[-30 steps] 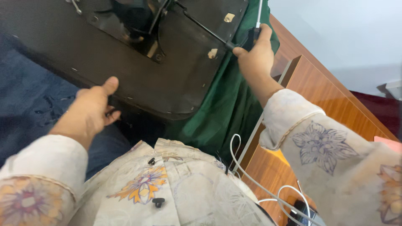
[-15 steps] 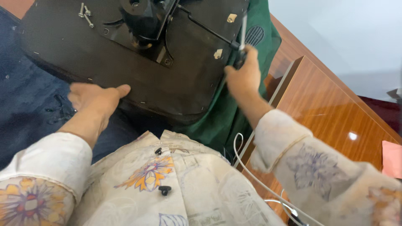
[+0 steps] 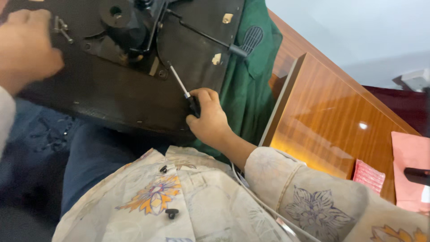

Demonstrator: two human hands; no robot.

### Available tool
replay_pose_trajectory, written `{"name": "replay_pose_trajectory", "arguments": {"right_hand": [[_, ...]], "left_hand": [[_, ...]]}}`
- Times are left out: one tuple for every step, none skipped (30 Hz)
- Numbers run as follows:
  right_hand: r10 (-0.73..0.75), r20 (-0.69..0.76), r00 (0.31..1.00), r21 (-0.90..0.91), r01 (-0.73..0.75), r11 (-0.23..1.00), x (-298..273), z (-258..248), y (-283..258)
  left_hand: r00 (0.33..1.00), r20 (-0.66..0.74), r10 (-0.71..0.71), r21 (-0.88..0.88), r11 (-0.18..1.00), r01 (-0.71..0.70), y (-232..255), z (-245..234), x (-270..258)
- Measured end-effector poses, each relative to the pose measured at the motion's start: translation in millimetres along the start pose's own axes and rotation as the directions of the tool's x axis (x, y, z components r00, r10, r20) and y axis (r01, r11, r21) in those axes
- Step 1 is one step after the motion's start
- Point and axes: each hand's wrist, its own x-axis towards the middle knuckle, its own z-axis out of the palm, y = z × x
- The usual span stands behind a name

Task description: The person uses a screwdriver to remove screws from the underside of an overturned chair. They loosen and remove several screws from the base and central column, placing them on the chair seat. The chair remains upside down throughout the clip.

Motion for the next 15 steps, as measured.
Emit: {"name": "replay_pose_trajectory", "arguments": {"right_hand": [[-0.005,-0.009,1.000,0.000,0.005,1.000,0,-2,-1],[-0.012,-0.010,1.000,0.003,0.012,1.000,0,-1,-1],[-0.019,-0.011,1.000,0.006,0.019,1.000,-1,1,-2],[0.003,-0.019,1.000,0.015,-0.003,1.000,-3,3,-2],[0.025,-0.026,0.999,0.024,-0.025,0.999,-4,5,-2],[0.043,-0.037,0.998,0.032,-0.042,0.999,-2,6,-2],[0.028,-0.037,0.999,0.027,-0.027,0.999,0,6,-1],[0.018,-0.040,0.999,0.024,-0.017,1.000,0,5,0],[0.008,-0.042,0.999,0.021,-0.007,1.000,-2,5,0],[0.024,-0.033,0.999,0.023,-0.024,0.999,-2,5,2],[0.041,-0.024,0.999,0.024,-0.041,0.999,-2,4,3],[0.054,-0.011,0.999,0.030,-0.053,0.998,-2,4,3],[0.048,-0.019,0.999,0.025,-0.047,0.999,-3,3,3],[0.038,-0.023,0.999,0.021,-0.037,0.999,-3,4,2],[0.028,-0.027,0.999,0.017,-0.027,0.999,-3,4,1]], "left_hand": [[0.999,-0.021,0.049,0.032,0.998,-0.048,-5,6,10],[0.995,-0.037,0.093,0.070,0.993,-0.091,-11,10,15],[0.995,-0.015,0.103,0.093,0.991,-0.101,-15,14,20],[0.993,0.035,0.110,0.117,0.987,-0.114,-14,19,22],[0.989,0.112,0.096,0.141,0.984,-0.112,-11,23,22],[0.981,0.182,0.068,0.165,0.981,-0.098,-7,24,25],[0.967,0.253,0.038,0.191,0.978,-0.088,-2,22,27],[0.957,0.289,0.031,0.198,0.976,-0.092,7,18,29],[0.946,0.322,0.027,0.207,0.973,-0.098,16,12,27],[0.939,0.343,0.020,0.212,0.972,-0.098,25,6,29],[0.933,0.359,0.015,0.215,0.972,-0.098,34,-2,31],[0.933,0.359,0.009,0.217,0.972,-0.093,40,-12,31],[0.935,0.356,0.006,0.218,0.972,-0.089,46,-21,29],[0.935,0.354,0.000,0.200,0.977,-0.076,49,-30,20],[0.939,0.345,0.000,0.181,0.981,-0.066,52,-38,11]]}}
